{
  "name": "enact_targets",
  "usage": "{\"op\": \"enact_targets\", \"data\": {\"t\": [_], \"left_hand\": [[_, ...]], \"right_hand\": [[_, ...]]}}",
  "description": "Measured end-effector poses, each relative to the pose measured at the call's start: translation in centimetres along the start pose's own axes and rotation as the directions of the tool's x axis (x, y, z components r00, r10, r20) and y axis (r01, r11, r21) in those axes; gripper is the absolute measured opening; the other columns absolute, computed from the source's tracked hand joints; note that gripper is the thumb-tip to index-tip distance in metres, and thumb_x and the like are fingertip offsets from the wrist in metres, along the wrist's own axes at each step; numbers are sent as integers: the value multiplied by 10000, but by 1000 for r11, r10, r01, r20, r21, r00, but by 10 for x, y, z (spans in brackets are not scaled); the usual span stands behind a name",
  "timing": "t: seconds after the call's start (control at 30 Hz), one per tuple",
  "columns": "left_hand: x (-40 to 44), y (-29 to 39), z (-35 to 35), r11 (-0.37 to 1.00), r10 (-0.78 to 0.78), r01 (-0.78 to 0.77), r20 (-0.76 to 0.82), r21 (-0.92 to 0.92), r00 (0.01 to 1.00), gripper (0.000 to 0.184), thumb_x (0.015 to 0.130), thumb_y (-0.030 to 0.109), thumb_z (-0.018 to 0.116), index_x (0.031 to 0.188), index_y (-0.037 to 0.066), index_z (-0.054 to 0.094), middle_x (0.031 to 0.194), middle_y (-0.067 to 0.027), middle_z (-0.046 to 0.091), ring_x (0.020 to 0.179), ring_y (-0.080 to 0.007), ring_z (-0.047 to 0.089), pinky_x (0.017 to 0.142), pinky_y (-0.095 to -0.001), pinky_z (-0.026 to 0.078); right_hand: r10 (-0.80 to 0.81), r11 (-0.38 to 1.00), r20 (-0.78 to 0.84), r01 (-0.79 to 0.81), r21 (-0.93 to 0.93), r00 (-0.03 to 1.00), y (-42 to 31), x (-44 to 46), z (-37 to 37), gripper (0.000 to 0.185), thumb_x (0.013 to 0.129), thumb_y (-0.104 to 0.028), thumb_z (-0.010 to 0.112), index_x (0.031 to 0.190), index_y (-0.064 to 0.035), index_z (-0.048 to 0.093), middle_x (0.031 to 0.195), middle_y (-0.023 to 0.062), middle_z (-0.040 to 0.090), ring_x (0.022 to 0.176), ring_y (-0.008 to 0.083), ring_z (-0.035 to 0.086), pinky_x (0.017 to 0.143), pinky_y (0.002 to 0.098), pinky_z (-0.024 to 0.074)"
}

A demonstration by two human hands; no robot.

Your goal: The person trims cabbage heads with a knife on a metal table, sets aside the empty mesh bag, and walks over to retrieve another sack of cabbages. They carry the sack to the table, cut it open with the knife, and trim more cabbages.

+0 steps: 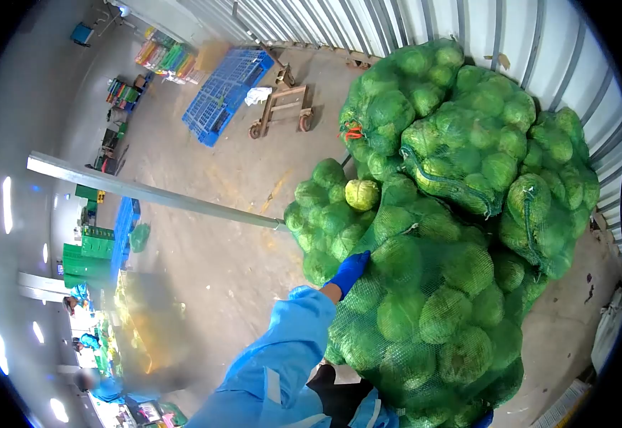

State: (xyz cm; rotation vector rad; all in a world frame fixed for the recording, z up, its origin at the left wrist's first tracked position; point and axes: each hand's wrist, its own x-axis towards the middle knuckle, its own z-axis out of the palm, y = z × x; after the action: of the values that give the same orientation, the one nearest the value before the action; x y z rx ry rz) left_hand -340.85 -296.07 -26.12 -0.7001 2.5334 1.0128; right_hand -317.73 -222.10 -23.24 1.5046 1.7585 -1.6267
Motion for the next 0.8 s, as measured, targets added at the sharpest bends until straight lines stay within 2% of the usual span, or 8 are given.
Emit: {"op": "enact_targets", "data": {"t": [0.07,0.17,0.4,0.5,0.6,0.7,0.73,0.8], "left_hand": [[2,15,-8,997,-72,73,42,-21,996,557,958,502,350,1102,50,641,1055,-224,636,1015,-413,574,885,-451,443],[5,18,-8,987,163,-162,-80,21,983,481,959,436,381,1081,52,644,1028,-218,639,974,-416,580,853,-458,449],[42,-17,10,994,110,-113,173,8,979,387,931,363,453,1051,52,649,1023,-210,641,941,-410,590,830,-455,457],[46,0,-1,998,29,-15,224,-66,974,370,923,352,474,1039,51,655,1017,-209,642,935,-403,595,824,-445,462],[50,-4,5,984,28,18,253,-176,967,356,915,340,485,1003,43,660,1025,-204,644,935,-384,603,811,-428,469],[41,-1,4,974,194,-163,206,-156,959,374,913,350,473,1008,39,657,1036,-209,645,949,-390,603,815,-438,465],[36,11,-2,976,83,-34,221,-217,972,382,915,353,462,1015,39,655,1045,-212,643,958,-394,600,818,-445,462],[14,33,-5,951,-69,139,247,-277,967,398,921,361,439,1029,43,651,1060,-216,638,975,-403,596,826,-457,458]], "right_hand": [[-4,1000,1,4,-16,1000,-3,0,-2,613,877,-328,579,1397,-87,361,1249,149,537,1101,372,518,863,512,491],[-15,999,16,15,-44,1000,-7,1,-6,641,871,-318,591,1414,-89,338,1271,155,526,1122,384,512,872,527,492],[-123,985,146,139,-104,982,3,17,-43,713,856,-295,619,1453,-94,285,1321,169,501,1173,412,497,892,563,495],[31,999,71,-28,-45,997,-52,-13,10,406,956,-149,399,1326,13,436,1222,195,553,1087,361,543,892,508,509],[-35,999,48,36,-15,998,-95,-77,67,364,959,-125,360,1247,49,497,1185,201,560,1040,360,548,900,483,510],[-257,962,-20,254,-97,966,-56,-46,43,333,943,-124,406,1168,78,546,1114,188,568,989,337,545,879,494,524],[-210,966,-62,217,140,976,-98,-106,89,309,944,-149,460,1120,76,576,1065,176,580,943,314,554,804,470,559],[-271,962,-61,273,15,961,-98,-112,87,306,943,-173,491,1104,70,585,1051,179,580,912,313,557,765,461,571]]}}
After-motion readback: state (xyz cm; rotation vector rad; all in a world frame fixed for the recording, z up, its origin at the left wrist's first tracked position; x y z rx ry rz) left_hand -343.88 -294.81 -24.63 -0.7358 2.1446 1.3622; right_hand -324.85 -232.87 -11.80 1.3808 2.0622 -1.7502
